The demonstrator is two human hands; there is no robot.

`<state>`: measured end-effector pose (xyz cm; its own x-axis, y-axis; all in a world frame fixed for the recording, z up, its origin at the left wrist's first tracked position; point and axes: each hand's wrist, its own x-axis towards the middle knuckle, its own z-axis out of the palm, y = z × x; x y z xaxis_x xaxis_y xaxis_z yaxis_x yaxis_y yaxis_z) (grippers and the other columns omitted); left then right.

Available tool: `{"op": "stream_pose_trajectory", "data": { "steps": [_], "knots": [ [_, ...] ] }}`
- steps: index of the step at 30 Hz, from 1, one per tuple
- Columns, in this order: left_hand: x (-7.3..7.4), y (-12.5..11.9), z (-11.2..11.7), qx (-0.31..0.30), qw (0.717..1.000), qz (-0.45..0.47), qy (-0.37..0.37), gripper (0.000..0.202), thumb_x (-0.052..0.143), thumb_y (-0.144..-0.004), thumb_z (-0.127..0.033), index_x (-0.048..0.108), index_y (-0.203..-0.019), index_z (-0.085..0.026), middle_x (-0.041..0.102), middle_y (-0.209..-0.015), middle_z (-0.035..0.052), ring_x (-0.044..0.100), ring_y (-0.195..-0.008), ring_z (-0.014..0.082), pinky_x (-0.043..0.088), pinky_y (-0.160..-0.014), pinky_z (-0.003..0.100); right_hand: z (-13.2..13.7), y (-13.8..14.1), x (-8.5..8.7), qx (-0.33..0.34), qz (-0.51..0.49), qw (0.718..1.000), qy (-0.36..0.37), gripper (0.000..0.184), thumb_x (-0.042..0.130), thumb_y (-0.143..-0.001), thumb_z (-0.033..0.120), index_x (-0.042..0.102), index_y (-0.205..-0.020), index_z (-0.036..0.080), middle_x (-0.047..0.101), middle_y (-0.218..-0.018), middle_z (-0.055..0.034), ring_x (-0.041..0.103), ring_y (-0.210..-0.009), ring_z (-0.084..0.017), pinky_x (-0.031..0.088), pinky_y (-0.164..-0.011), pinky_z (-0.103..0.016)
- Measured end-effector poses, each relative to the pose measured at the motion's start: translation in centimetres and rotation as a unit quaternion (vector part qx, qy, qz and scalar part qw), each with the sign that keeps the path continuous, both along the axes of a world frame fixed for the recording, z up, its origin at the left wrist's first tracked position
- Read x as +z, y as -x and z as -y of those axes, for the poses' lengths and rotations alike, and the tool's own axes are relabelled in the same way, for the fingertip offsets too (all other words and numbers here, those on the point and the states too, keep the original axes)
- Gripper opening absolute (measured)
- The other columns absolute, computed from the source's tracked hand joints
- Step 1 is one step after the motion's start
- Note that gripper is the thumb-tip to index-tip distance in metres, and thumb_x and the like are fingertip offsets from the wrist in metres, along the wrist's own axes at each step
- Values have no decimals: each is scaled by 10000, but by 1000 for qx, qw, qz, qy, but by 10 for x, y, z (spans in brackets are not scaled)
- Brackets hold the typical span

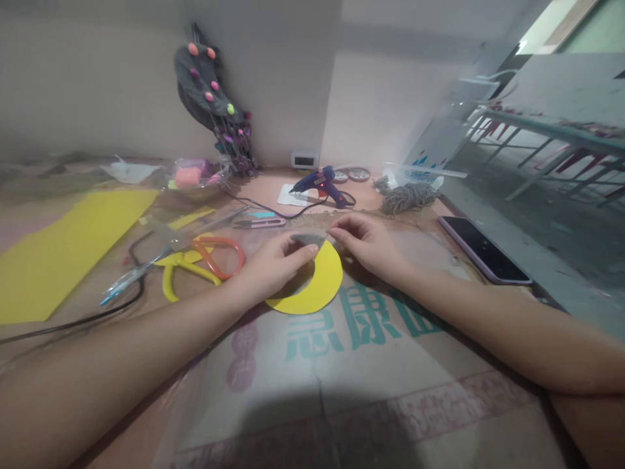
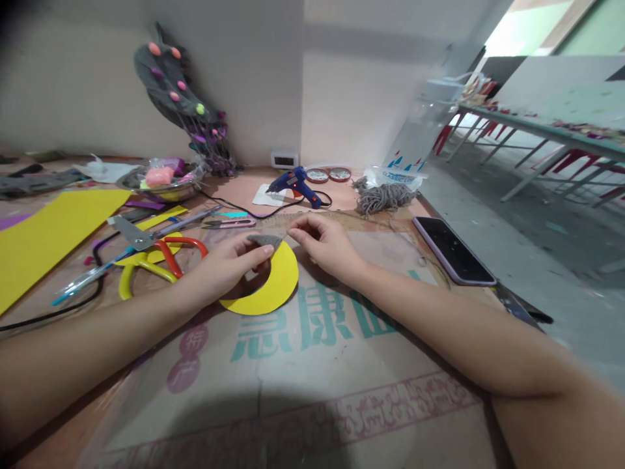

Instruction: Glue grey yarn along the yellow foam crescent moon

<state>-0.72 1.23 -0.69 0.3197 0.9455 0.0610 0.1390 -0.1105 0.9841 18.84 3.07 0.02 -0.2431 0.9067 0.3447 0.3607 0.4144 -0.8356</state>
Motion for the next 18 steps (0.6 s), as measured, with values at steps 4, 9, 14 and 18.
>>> {"op": "stream_pose_trajectory", "data": {
  "steps": [4, 9, 14, 18],
  "knots": [
    [-1, 1, -1, 3, 1000, -2, -13, 172, 625, -829, -343, 647, -882, -181, 553, -611, -26, 492, -587, 123, 387, -587, 254, 1, -2, 2, -7, -18, 999, -26, 222, 568, -886, 309, 596, -1075, 196, 623, -1002, -34, 536, -630, -115, 441, -577, -273],
    [1, 1, -1, 3, 998, 55, 31, 198, 627, -842, -362, 609, -846, -165, 535, -616, -37, 473, -542, 91, 376, -539, 228, 6, -6, 10, -30, -23, 997, -65, 113, 568, -894, 287, 536, -971, 210, 584, -905, -8, 518, -613, -112, 435, -574, -273],
    [7, 2, 2, 23, 993, 91, 72, 247, 657, -822, -401, 571, -821, -170, 523, -600, -47, 455, -496, 76, 346, -497, 218, 16, -2, 17, -12, 66, 996, -54, 193, 589, -875, 359, 528, -775, 206, 547, -693, 7, 499, -621, -134, 402, -558, -264],
    [9, 2, 3, 28, 992, 105, 59, 249, 665, -816, -398, 597, -888, -169, 535, -637, -41, 471, -532, 85, 379, -535, 225, 20, 3, 8, 39, 101, 994, -16, 198, 606, -859, 386, 559, -808, 201, 584, -703, -2, 508, -608, -135, 405, -545, -263]
  ]
}}
